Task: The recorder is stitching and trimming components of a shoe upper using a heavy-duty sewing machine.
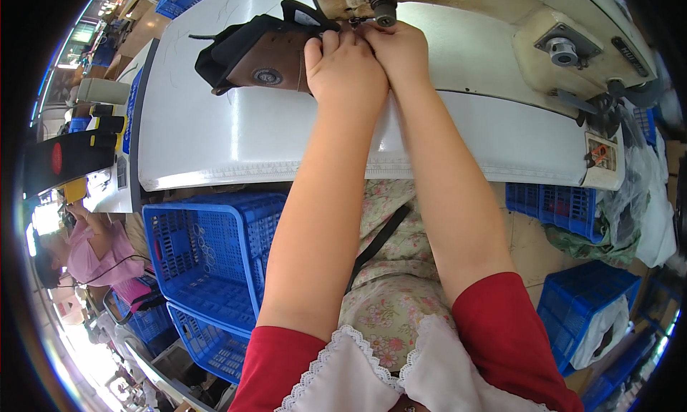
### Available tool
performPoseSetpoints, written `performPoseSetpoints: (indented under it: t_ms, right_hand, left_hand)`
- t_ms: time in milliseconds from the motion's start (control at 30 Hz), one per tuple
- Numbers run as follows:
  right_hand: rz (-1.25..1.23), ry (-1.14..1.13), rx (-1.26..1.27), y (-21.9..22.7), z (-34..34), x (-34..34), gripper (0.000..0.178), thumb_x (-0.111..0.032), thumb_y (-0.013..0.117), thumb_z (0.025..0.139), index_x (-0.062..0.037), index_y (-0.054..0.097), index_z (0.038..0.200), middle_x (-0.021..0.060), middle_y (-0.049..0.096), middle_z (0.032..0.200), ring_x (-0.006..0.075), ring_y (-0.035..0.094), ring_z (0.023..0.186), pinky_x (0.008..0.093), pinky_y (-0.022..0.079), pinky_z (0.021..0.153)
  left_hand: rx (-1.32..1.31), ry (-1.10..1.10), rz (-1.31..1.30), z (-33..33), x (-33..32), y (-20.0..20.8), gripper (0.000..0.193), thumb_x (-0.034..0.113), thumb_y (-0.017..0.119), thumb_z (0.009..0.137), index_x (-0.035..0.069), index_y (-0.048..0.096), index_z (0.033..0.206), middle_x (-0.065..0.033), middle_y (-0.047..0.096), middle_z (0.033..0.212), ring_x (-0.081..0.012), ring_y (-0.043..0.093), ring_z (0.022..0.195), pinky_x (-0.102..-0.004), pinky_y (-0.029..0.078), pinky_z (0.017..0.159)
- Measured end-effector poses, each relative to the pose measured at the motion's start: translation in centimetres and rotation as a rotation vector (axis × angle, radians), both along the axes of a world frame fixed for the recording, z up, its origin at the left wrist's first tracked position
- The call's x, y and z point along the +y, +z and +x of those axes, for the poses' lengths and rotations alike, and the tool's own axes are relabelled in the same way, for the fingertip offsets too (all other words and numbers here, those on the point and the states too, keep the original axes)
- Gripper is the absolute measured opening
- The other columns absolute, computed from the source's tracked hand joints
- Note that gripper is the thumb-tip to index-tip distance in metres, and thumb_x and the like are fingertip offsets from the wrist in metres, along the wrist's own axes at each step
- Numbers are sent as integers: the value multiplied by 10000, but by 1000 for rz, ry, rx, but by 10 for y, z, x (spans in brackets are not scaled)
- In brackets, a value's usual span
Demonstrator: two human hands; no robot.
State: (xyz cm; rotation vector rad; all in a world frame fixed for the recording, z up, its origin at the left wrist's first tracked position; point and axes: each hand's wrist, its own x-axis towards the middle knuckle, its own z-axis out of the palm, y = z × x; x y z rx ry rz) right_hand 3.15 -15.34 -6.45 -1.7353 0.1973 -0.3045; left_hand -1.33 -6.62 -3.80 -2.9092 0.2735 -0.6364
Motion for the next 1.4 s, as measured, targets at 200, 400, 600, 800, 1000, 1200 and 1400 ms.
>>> performPoseSetpoints:
  t_ms: [200, 400, 600, 800, 1000, 1200, 1400]
  right_hand:
    - [-3, 44, 166, 12, -3, -1, 258, -282, 685, 797, -81, 775, 931, 120, 740, 852, 275, 706, 759, 367, 555, 728]
    - [-43, 49, 149, 12, -4, -2, 258, -287, 677, 809, -78, 773, 926, 117, 739, 843, 271, 707, 763, 366, 554, 730]
    - [246, 30, 37, -3, -13, -6, 290, -292, 658, 841, -63, 755, 990, 148, 735, 944, 294, 705, 851, 372, 546, 779]
    - [9, 73, -321, 4, -65, -35, 176, -126, 636, 867, -57, 735, 996, 140, 714, 1060, 307, 682, 983, 375, 545, 839]
    - [-261, 225, -552, 22, -92, -43, 197, -9, 623, 800, -65, 716, 964, 116, 696, 1117, 305, 660, 1011, 385, 538, 864]
    - [-294, 296, -516, 25, -91, -35, 356, 86, 533, 772, -68, 713, 1038, 91, 696, 1136, 273, 642, 1079, 355, 529, 882]
    - [-209, 733, -631, 44, -109, -31, 342, 5, 538, 748, -102, 725, 1013, 108, 714, 945, 285, 673, 900, 369, 542, 791]
  left_hand:
    - [82, 18, -21, 4, 4, 5, 384, 255, 499, 867, 97, 682, 1166, -34, 606, 1335, -187, 524, 1157, -403, 270, 1033]
    - [77, 8, -47, 2, 4, 6, 353, 247, 510, 876, 83, 697, 1126, -53, 617, 1311, -191, 520, 1161, -371, 259, 1038]
    - [-13, -153, -148, -17, 17, 15, 405, 265, 584, 879, 48, 636, 1218, -83, 637, 1255, -255, 548, 1183, -435, 328, 1038]
    - [264, -263, -539, -78, 34, 52, 243, 160, 607, 899, 12, 684, 1076, -136, 667, 1173, -284, 570, 1156, -418, 396, 996]
    - [719, -337, -905, -111, 49, 76, 257, 143, 587, 955, -14, 685, 1133, -143, 678, 1144, -265, 591, 1107, -360, 447, 962]
    - [855, -409, -1010, -120, 63, 82, 284, 182, 589, 966, -27, 687, 1131, -140, 684, 1142, -268, 594, 1090, -360, 443, 961]
    - [992, -538, -1120, -122, 80, 85, 336, 239, 549, 997, -45, 703, 1091, -157, 696, 1126, -279, 597, 1100, -377, 438, 968]
